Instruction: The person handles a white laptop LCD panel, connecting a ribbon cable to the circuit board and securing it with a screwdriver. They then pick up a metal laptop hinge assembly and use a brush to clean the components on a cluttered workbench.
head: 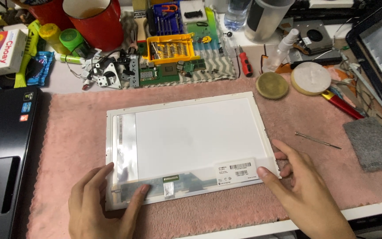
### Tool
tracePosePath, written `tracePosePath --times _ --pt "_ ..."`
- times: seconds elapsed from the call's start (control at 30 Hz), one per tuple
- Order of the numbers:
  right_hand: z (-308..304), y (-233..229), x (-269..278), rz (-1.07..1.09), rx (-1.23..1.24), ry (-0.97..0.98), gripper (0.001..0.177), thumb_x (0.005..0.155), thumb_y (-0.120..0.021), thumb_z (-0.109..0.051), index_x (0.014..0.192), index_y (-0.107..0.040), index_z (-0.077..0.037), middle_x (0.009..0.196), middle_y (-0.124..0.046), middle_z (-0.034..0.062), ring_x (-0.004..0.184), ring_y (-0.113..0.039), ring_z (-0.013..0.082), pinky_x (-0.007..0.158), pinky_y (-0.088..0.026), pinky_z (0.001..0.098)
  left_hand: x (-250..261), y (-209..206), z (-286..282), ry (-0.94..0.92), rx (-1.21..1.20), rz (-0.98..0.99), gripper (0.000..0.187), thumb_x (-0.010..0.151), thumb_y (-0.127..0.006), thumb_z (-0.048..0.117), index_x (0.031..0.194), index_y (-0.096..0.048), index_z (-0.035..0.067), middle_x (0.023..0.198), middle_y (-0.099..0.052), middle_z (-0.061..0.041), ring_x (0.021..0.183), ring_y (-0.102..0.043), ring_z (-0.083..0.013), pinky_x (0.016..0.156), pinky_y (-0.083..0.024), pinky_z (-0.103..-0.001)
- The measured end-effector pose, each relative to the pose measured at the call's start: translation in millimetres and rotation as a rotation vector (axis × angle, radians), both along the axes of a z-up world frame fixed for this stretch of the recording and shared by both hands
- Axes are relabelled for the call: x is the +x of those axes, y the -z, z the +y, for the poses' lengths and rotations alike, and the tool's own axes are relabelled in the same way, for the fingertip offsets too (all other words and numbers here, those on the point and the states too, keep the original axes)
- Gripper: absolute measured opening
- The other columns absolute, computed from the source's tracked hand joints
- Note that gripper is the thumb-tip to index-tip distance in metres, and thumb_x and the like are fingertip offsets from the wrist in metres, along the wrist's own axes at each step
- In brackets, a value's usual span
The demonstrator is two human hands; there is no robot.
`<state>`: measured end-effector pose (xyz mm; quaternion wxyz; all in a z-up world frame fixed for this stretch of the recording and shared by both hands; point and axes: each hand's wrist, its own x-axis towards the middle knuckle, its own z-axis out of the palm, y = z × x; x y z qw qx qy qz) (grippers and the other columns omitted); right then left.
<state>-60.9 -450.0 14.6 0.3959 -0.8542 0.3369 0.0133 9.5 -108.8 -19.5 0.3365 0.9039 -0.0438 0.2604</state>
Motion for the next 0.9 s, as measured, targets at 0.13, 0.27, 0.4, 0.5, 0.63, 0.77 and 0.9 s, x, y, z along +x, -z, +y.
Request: tracePosePath --times 0.13,0.27,0.4,0.5,0.63,0.77,0.9 --pt "9.2 -25.1 20.0 0.204 0.125 0.107 0.104 0.088 -0.083 -0.047 0.182 -0.042 -0.032 0.145 -0.070 -0.0018 0.111 -0.066 0.0140 0.111 -0.050 0.0289 2.3 9.6 -0.9 -0.017 0.086 0.003 0.083 0.075 -0.100 0.053 0.143 -0.080 0.010 0.146 -0.072 -0.019 0.130 -0.069 -0.0410 0.116 -0.055 -0.052" --pt "-13.3 -9.0 18.1 0.035 0.335 0.052 0.085 0.093 -0.086 -0.035 0.174 -0.062 -0.023 0.105 -0.061 0.0033 0.085 -0.060 0.0160 0.082 -0.049 0.0285 3.0 11.5 -8.7 -0.043 0.111 0.014 0.086 0.074 -0.099 0.058 0.145 -0.082 0.012 0.155 -0.069 -0.024 0.123 -0.064 -0.0491 0.105 -0.056 -0.056" --pt "8.4 -41.0 22.0 -0.194 0.611 0.156 0.060 0.094 -0.081 0.001 0.153 -0.079 -0.001 0.128 -0.092 0.0189 0.109 -0.080 0.0253 0.099 -0.065 0.0380 1.9 5.6 -14.6 -0.053 0.076 -0.013 0.087 0.076 -0.099 0.052 0.146 -0.079 0.006 0.156 -0.066 -0.035 0.141 -0.062 -0.0547 0.113 -0.056 -0.062" --pt "30.0 -52.8 22.9 -0.307 0.890 0.378 0.076 0.093 -0.060 0.018 0.167 -0.061 0.000 0.155 -0.078 0.0273 0.140 -0.069 0.0348 0.120 -0.053 0.0495 0.0 2.8 -17.8 -0.102 0.024 0.029 0.080 0.083 -0.092 0.051 0.148 -0.076 0.008 0.160 -0.065 -0.032 0.143 -0.061 -0.0535 0.111 -0.054 -0.060" --pt "31.3 -36.4 14.5 -0.442 1.016 0.367 0.067 0.101 -0.056 0.011 0.165 -0.058 -0.005 0.146 -0.076 0.0312 0.123 -0.069 0.0446 0.101 -0.057 0.0629 8.1 4.6 -10.0 -0.047 0.010 -0.113 0.075 0.084 -0.093 0.044 0.148 -0.075 0.008 0.160 -0.066 -0.030 0.140 -0.064 -0.0492 0.120 -0.052 -0.057" --pt "-2.6 -34.2 6.8 -0.629 0.961 0.209 0.069 0.094 -0.063 0.014 0.162 -0.063 0.005 0.139 -0.078 0.0321 0.117 -0.071 0.0393 0.100 -0.060 0.0537 42.8 -43.6 34.0 -0.071 0.169 0.298 0.100 0.064 -0.090 0.068 0.151 -0.079 0.020 0.161 -0.072 -0.013 0.148 -0.063 -0.0347 0.126 -0.045 -0.054" --pt "-6.0 -76.1 22.8 -0.678 0.761 0.352 0.062 0.095 -0.058 0.004 0.157 -0.065 0.008 0.152 -0.077 0.0286 0.135 -0.072 0.0392 0.119 -0.057 0.0530 93.1 -22.5 85.9 0.262 -0.394 0.375 0.086 0.083 -0.056 0.028 0.164 -0.064 -0.001 0.168 -0.063 -0.019 0.155 -0.063 -0.0343 0.118 -0.052 -0.050"
